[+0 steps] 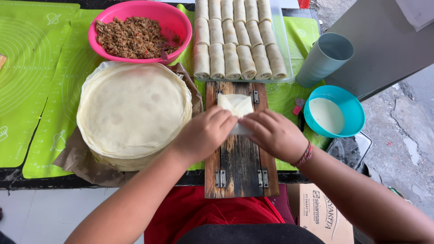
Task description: The person prepares spring rolls by placing a filling onto thin wrappers, rolling them tightly using a wooden board, and sealing the edges with a liquid. The finished rolls are placed on a tray.
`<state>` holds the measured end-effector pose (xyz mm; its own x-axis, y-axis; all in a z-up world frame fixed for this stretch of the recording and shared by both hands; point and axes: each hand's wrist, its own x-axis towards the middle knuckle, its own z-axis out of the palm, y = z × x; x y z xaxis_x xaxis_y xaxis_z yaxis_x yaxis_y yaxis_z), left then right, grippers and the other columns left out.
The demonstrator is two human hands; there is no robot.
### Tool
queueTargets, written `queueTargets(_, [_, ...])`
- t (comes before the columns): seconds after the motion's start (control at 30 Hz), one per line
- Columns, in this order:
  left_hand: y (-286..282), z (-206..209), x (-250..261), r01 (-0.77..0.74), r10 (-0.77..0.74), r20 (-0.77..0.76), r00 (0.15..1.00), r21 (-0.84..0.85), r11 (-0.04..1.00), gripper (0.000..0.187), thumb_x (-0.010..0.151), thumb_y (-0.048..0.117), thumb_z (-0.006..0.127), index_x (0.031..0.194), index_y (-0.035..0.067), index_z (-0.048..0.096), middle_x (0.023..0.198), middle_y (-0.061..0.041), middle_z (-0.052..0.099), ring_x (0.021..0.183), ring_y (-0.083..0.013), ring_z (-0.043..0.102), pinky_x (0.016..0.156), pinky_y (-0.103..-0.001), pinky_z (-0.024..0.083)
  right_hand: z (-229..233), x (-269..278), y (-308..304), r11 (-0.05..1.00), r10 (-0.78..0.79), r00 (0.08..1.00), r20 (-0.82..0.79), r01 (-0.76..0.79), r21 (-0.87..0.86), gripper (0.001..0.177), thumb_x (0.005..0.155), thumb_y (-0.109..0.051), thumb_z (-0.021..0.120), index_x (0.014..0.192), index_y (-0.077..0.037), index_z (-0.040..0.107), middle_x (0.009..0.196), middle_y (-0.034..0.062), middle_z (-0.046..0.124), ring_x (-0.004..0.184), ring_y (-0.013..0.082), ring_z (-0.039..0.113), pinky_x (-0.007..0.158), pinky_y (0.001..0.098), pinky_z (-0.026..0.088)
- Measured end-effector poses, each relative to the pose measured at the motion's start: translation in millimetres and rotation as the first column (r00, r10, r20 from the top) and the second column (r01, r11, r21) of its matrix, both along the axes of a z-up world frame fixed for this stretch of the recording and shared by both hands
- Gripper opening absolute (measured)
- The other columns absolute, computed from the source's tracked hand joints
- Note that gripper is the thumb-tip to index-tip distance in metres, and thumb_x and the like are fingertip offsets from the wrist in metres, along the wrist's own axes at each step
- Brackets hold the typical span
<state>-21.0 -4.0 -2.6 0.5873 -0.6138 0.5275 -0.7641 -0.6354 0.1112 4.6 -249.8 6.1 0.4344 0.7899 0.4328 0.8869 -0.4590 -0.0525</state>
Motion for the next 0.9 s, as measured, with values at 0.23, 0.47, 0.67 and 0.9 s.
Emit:
queueTargets(0.23, [-5.8, -0.3, -95.1, 0.042, -0.049, -0.041, 0.998, -0.161, 0.986, 0.022, 0.091, -0.006, 0.072, 0.112, -0.011, 0.067, 0.104, -0.02, 0.068, 0.097, -0.0338, 0.064, 0.089, -0.041, 0.059, -5.4, -79.7, -13.0, 0.979, 0.204, 0.979, 0.001, -0.204, -0.013, 0.033, 0.106, -0.017, 0.054, 0.134, -0.001, 0.06, 0.125, 0.0157, 0.068, 0.104, 0.031, 0.069, 0.086, 0.0426, 0.057])
queueTargets(0.47, [4.2, 1.0, -93.6, -0.09, 0.063, -0.173, 0.983, -0.158, 0.983, 0.068, 0.08, 0.034, 0.09, 0.133, 0.003, 0.059, 0.125, -0.012, 0.061, 0.116, -0.0324, 0.057, 0.102, -0.045, 0.05, 8.0, -60.8, 1.6, 0.979, 0.181, 0.907, -0.38, -0.13, 0.155, 0.035, 0.102, -0.03, 0.06, 0.128, -0.007, 0.064, 0.114, 0.0131, 0.067, 0.101, 0.0315, 0.062, 0.09, 0.0442, 0.05])
queueTargets(0.67, [6.4, -9.9, -78.0, -0.13, 0.114, -0.084, 0.99, -0.211, 0.969, 0.033, 0.09, 0.034, 0.076, 0.116, 0.017, 0.068, 0.11, 0.0, 0.068, 0.116, -0.0274, 0.061, 0.092, -0.047, 0.046, -2.4, -52.3, 4.7, 0.958, 0.141, 0.953, -0.269, -0.062, 0.281, 0.042, 0.09, -0.022, 0.077, 0.122, 0.003, 0.065, 0.114, 0.0176, 0.068, 0.107, 0.041, 0.069, 0.089, 0.0515, 0.055])
queueTargets(0.9, [7.4, -15.7, -72.7, -0.169, 0.152, -0.102, 0.983, -0.194, 0.966, 0.034, 0.09, 0.037, 0.073, 0.117, 0.017, 0.069, 0.108, 0.0, 0.069, 0.115, -0.0249, 0.062, 0.09, -0.045, 0.044, -3.2, -51.1, 10.8, 0.937, 0.234, 0.962, -0.141, -0.184, 0.296, 0.031, 0.093, -0.012, 0.073, 0.12, 0.002, 0.068, 0.116, 0.0188, 0.072, 0.105, 0.0396, 0.073, 0.085, 0.0506, 0.06])
